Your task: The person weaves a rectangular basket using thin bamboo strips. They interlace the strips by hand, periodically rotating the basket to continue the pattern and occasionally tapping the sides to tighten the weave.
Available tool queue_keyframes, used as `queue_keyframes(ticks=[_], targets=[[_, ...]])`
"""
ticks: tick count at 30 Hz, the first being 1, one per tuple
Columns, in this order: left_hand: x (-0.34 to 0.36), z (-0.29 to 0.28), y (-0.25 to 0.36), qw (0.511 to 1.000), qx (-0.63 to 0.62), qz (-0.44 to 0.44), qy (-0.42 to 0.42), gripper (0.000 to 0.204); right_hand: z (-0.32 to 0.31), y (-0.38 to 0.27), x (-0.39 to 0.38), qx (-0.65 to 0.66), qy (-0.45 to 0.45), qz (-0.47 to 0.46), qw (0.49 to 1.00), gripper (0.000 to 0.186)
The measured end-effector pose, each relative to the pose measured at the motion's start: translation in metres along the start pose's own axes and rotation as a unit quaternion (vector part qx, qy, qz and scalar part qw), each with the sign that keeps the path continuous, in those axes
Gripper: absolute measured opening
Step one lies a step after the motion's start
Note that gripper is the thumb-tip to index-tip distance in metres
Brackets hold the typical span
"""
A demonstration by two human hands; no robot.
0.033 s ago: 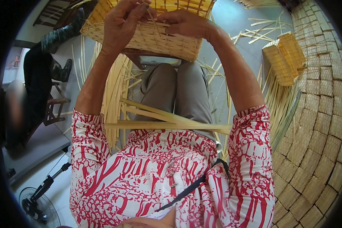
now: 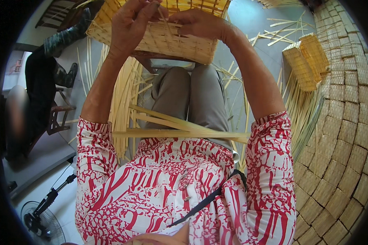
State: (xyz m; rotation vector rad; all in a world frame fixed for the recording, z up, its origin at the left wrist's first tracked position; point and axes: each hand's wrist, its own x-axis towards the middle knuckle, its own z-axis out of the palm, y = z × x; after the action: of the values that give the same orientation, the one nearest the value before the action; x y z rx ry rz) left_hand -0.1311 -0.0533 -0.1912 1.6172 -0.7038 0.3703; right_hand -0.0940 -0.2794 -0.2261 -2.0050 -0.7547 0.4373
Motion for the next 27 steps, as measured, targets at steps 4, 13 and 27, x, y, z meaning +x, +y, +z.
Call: queue_keyframes(ticks=[4, 13, 27], targets=[[-0.003, 0.004, -0.005, 1.000, -0.014, -0.003, 0.022, 0.008, 0.002, -0.002, -0.001, 0.001, 0.005, 0.017, 1.000, 0.057], [-0.011, 0.003, -0.013, 0.990, 0.131, 0.056, 0.023, 0.004, 0.002, -0.003, -0.001, 0.030, 0.001, 0.010, 1.000, 0.056], [-0.008, 0.009, -0.010, 0.979, 0.174, 0.102, -0.035, 0.009, -0.016, -0.011, 0.011, -0.094, -0.125, 0.033, 0.987, 0.037]])
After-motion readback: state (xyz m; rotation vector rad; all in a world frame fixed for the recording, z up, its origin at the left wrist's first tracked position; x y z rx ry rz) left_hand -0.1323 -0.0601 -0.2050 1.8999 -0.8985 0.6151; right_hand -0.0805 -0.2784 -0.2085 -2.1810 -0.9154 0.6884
